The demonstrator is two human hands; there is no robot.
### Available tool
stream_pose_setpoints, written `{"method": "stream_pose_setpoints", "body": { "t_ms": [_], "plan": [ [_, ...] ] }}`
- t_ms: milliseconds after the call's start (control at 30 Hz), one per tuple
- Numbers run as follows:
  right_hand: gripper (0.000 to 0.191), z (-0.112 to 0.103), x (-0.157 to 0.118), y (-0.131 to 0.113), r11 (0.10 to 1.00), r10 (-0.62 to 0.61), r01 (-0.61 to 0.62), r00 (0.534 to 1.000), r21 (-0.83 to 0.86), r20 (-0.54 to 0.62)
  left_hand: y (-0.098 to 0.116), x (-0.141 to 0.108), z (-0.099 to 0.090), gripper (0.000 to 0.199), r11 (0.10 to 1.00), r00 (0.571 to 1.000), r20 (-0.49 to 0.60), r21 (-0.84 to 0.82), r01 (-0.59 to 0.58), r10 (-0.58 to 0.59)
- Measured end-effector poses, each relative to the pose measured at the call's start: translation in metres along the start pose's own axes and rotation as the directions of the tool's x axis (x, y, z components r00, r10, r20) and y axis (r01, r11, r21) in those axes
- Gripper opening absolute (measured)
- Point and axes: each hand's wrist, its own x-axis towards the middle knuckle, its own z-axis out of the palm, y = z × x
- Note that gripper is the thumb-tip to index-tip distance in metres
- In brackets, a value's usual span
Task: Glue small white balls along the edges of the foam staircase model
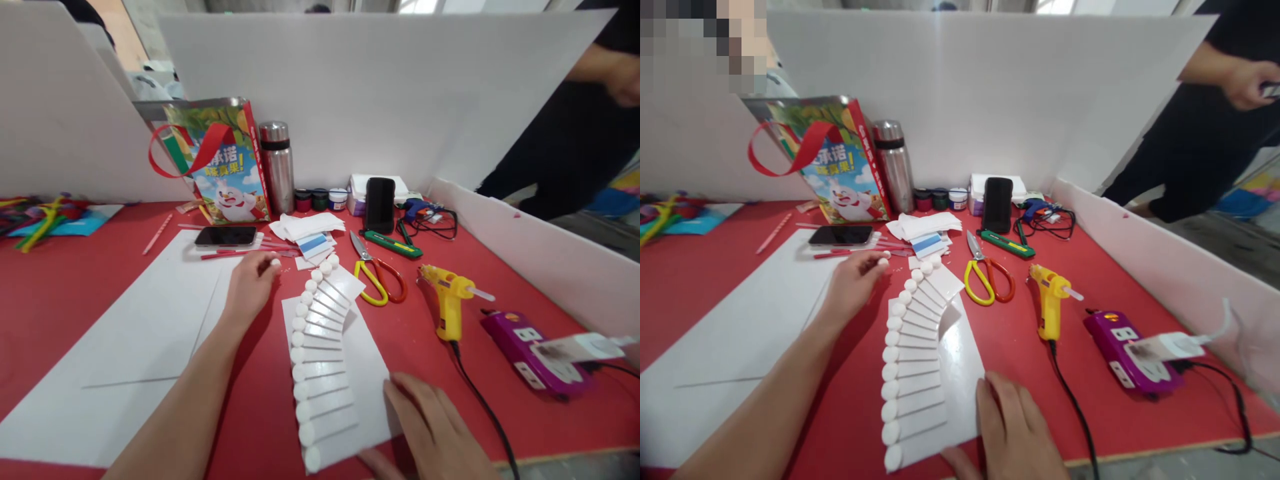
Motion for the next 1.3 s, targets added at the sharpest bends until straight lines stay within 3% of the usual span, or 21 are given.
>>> {"method": "stream_pose_setpoints", "body": {
  "t_ms": [67, 133, 200, 333, 467, 567, 600, 667, 733, 800, 900, 1000, 1100, 1233, 1300],
  "plan": [
    [0.062, 0.002, 0.007, -0.009, 0.999, 0.041, -0.041, 0.999, 0.013, -0.013, 0.003, 0.004, -0.006, 0.026, 0.96, 0.986, -0.105, -0.264, 0.094, -0.126],
    [0.057, 0.006, 0.016, -0.019, 0.997, 0.072, -0.071, 0.997, 0.026, -0.031, 0.007, 0.006, -0.01, 0.037, 0.843, 0.964, -0.13, -0.521, 0.134, -0.233],
    [0.049, 0.012, 0.026, -0.028, 0.995, 0.09, -0.088, 0.995, 0.051, -0.03, 0.009, 0.007, -0.011, 0.04, 0.749, 0.94, -0.146, -0.646, 0.145, -0.308],
    [0.045, 0.021, 0.05, -0.046, 0.981, 0.157, -0.155, 0.988, 0.117, -0.009, 0.009, 0.009, -0.013, 0.035, 0.69, 0.89, -0.215, -0.71, 0.141, -0.402],
    [0.044, 0.015, 0.07, -0.053, 0.946, 0.222, -0.222, 0.975, 0.235, 0.027, 0.01, 0.011, -0.013, 0.033, 0.673, 0.873, -0.28, -0.736, 0.072, -0.399],
    [0.033, -0.002, 0.073, -0.037, 0.897, 0.254, -0.256, 0.966, 0.361, 0.053, 0.01, 0.012, -0.013, 0.032, 0.654, 0.884, -0.264, -0.754, 0.06, -0.386],
    [0.027, -0.008, 0.07, -0.026, 0.891, 0.3, -0.284, 0.954, 0.355, 0.009, 0.01, 0.012, -0.013, 0.03, 0.652, 0.885, -0.264, -0.756, 0.057, -0.383],
    [0.024, -0.018, 0.06, 0.003, 0.866, 0.445, -0.411, 0.894, 0.285, -0.061, 0.012, 0.012, -0.013, 0.025, 0.666, 0.885, -0.28, -0.744, 0.046, -0.373],
    [0.033, -0.023, 0.047, 0.036, 0.809, 0.586, -0.57, 0.801, 0.142, -0.122, 0.016, 0.01, -0.013, 0.022, 0.704, 0.888, -0.316, -0.71, 0.013, -0.334],
    [0.044, -0.022, 0.036, 0.066, 0.72, 0.693, -0.694, 0.717, 0.012, -0.069, 0.025, 0.006, -0.013, 0.022, 0.758, 0.903, -0.352, -0.651, -0.045, -0.248],
    [0.048, -0.013, 0.031, 0.095, 0.685, 0.728, -0.728, 0.683, -0.027, 0.05, 0.046, -0.008, -0.011, 0.026, 0.855, 0.928, -0.365, -0.501, -0.133, -0.07],
    [0.047, -0.005, 0.041, 0.104, 0.688, 0.722, -0.724, 0.675, -0.05, 0.152, 0.064, -0.025, -0.005, 0.026, 0.918, 0.958, -0.277, -0.358, -0.174, 0.074],
    [0.048, -0.005, 0.06, 0.105, 0.653, 0.75, -0.75, 0.623, -0.105, 0.22, 0.068, -0.036, 0.002, 0.022, 0.916, 0.956, -0.182, -0.29, -0.276, 0.23],
    [0.05, -0.008, 0.079, 0.108, 0.574, 0.802, -0.807, 0.52, -0.14, 0.294, 0.063, -0.04, 0.005, 0.02, 0.907, 0.946, -0.148, -0.275, -0.319, 0.288],
    [0.047, -0.005, 0.082, 0.111, 0.549, 0.817, -0.825, 0.497, -0.132, 0.292, 0.061, -0.04, 0.006, 0.02, 0.904, 0.944, -0.156, -0.277, -0.324, 0.29]
  ]
}}
